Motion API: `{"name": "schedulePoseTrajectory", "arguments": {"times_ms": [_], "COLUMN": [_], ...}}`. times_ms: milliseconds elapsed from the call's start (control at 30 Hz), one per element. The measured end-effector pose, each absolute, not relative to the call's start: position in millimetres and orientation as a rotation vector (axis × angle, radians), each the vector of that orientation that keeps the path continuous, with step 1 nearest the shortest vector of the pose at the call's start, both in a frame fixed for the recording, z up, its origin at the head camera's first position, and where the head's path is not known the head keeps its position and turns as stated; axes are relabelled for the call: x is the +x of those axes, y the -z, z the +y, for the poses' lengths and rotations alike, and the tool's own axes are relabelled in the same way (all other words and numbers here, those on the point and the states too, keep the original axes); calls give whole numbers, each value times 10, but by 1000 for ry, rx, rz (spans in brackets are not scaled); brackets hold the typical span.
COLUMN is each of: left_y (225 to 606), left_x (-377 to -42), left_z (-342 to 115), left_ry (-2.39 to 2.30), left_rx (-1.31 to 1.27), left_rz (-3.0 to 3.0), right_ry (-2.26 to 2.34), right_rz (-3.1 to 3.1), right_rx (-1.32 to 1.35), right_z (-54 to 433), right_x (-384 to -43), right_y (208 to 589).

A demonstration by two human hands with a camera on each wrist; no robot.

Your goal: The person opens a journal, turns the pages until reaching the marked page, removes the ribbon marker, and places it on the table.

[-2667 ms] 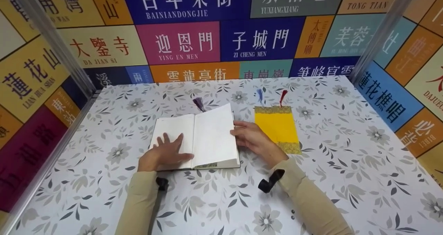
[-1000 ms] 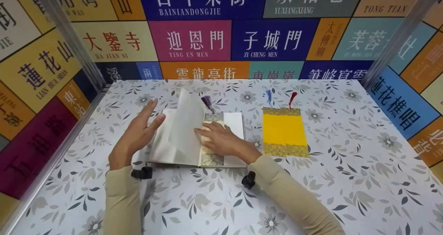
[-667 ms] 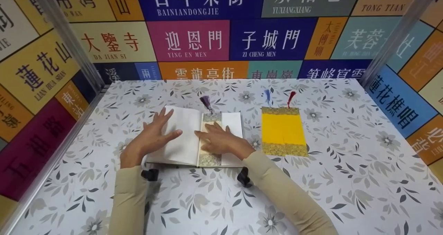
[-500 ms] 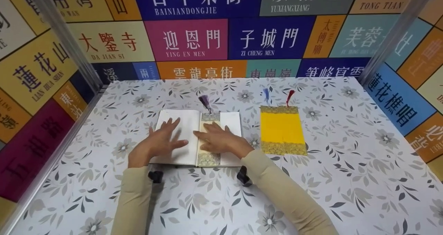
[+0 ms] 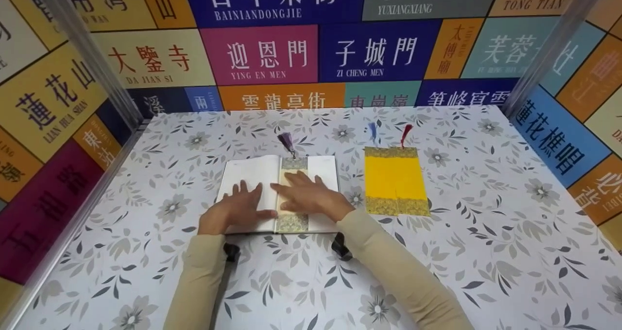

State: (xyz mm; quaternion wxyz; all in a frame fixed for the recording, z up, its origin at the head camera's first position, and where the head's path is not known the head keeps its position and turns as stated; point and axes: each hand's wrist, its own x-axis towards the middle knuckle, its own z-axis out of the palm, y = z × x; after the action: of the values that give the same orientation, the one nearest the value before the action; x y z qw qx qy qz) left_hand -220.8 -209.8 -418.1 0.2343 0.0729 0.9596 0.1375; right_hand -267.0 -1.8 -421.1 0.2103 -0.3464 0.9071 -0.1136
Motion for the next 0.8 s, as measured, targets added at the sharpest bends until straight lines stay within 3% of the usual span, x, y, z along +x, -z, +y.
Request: {"name": "schedulePoseTrajectory", "arguments": {"times_ms": [600,800], "left_y": [4200,4213], "left_x": [-2243,-2241], "left_z": [-2102,-2097], "left_ry": [-402,-403], "left_rx": [167,172], "left_rz": [2629,2648], "right_ry": [715,917], "right_rz": [2544,2704], "right_rx": [-918,-563], "right_z": [6,29], "right_x": [-2718,-2711], "right_y": [4198,4125]}}
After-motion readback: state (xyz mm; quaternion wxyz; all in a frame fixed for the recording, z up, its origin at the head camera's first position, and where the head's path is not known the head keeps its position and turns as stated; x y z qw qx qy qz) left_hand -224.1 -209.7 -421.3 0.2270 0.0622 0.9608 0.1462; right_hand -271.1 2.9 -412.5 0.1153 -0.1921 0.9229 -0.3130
